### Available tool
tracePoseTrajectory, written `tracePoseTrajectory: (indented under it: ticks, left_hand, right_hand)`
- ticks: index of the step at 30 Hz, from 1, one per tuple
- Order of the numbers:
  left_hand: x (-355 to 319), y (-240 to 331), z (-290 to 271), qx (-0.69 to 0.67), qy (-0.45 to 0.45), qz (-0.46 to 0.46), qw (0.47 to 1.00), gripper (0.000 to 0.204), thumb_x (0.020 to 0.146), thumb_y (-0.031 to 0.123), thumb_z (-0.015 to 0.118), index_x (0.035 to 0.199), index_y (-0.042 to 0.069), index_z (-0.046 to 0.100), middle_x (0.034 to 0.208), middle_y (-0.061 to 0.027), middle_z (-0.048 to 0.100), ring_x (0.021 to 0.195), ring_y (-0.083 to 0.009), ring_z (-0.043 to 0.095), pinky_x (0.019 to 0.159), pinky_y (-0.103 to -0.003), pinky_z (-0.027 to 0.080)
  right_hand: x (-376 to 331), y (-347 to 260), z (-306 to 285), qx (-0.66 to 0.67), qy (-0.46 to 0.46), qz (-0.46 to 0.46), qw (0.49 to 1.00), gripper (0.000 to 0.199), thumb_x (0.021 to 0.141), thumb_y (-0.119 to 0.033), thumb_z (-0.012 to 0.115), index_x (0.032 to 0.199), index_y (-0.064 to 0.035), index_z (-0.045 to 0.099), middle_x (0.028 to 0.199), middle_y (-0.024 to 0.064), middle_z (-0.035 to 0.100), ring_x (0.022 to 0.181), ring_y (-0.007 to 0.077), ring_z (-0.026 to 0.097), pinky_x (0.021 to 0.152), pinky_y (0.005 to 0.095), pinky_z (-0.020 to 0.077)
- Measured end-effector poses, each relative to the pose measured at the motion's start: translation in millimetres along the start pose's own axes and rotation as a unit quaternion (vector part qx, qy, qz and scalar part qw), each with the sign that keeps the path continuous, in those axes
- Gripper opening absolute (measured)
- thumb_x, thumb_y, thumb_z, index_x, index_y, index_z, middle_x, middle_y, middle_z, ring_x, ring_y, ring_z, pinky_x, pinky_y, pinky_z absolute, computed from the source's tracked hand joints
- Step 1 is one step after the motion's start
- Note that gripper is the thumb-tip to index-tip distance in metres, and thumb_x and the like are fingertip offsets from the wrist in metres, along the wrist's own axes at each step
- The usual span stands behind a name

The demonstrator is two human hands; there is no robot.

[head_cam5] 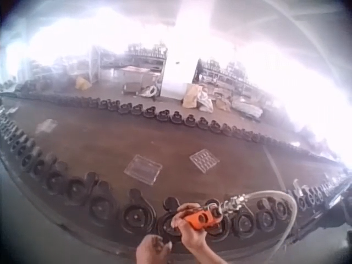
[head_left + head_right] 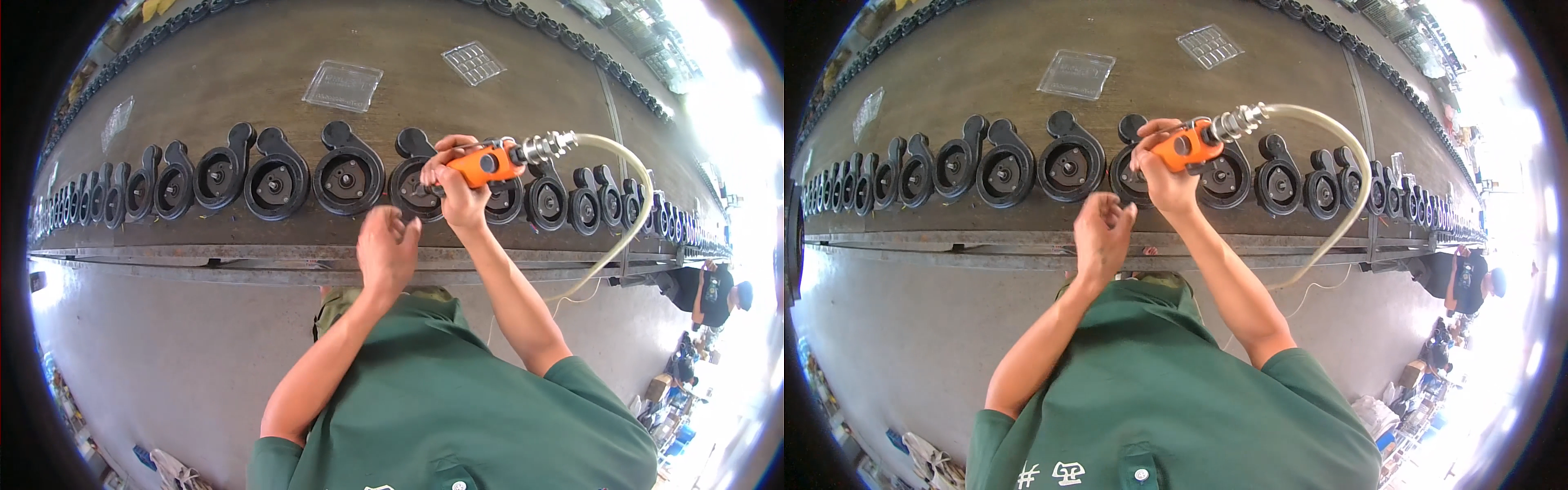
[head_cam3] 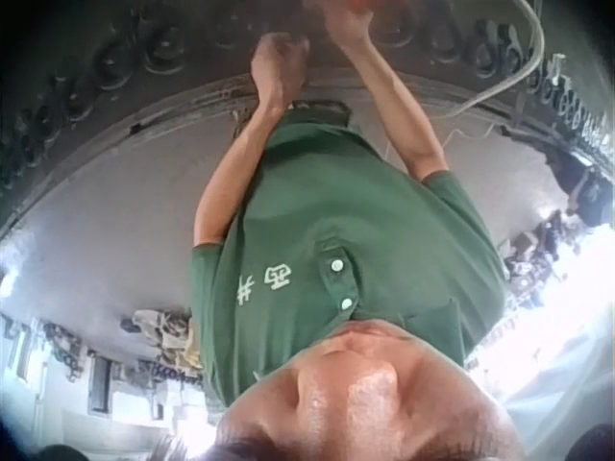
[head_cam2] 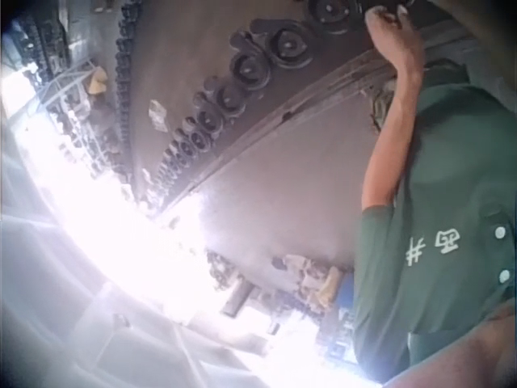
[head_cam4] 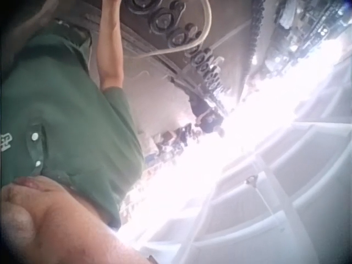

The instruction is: The person uses an air-powered screwdriver to install screws into black plastic circular components on an assembly line.

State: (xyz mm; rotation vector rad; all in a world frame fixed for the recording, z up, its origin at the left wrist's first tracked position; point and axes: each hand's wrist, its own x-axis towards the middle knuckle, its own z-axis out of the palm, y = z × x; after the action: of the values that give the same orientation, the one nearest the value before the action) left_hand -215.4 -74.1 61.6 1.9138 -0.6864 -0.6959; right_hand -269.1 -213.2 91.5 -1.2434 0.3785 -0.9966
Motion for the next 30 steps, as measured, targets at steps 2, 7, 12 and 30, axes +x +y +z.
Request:
tracePoseTrajectory:
  ticks: [2,7,12,30]
  left_hand:
    - [-1,-2,10,-0.202,-0.067,-0.206,0.955,0.042,0.091,0.027,0.076,0.11,-0.003,0.055,0.096,-0.0073,0.063,0.067,-0.0132,0.062,0.055,-0.028,0.051]
    - [25,-11,22,-0.221,-0.07,-0.216,0.949,0.044,0.093,0.026,0.073,0.113,-0.006,0.051,0.1,-0.0122,0.064,0.07,-0.0167,0.067,0.058,-0.029,0.056]
    - [43,-20,39,-0.237,-0.038,-0.223,0.945,0.038,0.093,0.021,0.066,0.11,-0.01,0.054,0.099,-0.0198,0.066,0.075,-0.0226,0.069,0.062,-0.035,0.059]
    - [49,-45,59,-0.151,-0.014,-0.121,0.981,0.047,0.09,0.026,0.059,0.113,-0.015,0.057,0.106,-0.0363,0.066,0.108,-0.0469,0.065,0.09,-0.047,0.052]
  right_hand:
    - [2,5,9,-0.003,0.005,-0.005,1.0,0.027,0.084,0.003,0.048,0.112,0.0052,0.047,0.073,0.0067,0.055,0.065,0.0169,0.055,0.066,0.0326,0.0502]
    - [5,18,5,-0.03,0.007,-0.017,0.999,0.026,0.086,0.002,0.049,0.112,0.0042,0.047,0.075,0.0074,0.056,0.066,0.0152,0.053,0.068,0.0335,0.0512]
    - [9,23,3,-0.015,0.016,-0.003,1.0,0.026,0.086,0.003,0.049,0.112,0.0035,0.048,0.074,0.0073,0.056,0.066,0.0149,0.053,0.068,0.0332,0.0512]
    - [7,33,15,-0.111,-0.063,0.021,0.992,0.016,0.076,0.004,0.064,0.092,-0.0001,0.062,0.081,0.003,0.062,0.072,0.009,0.058,0.065,0.0254,0.0484]
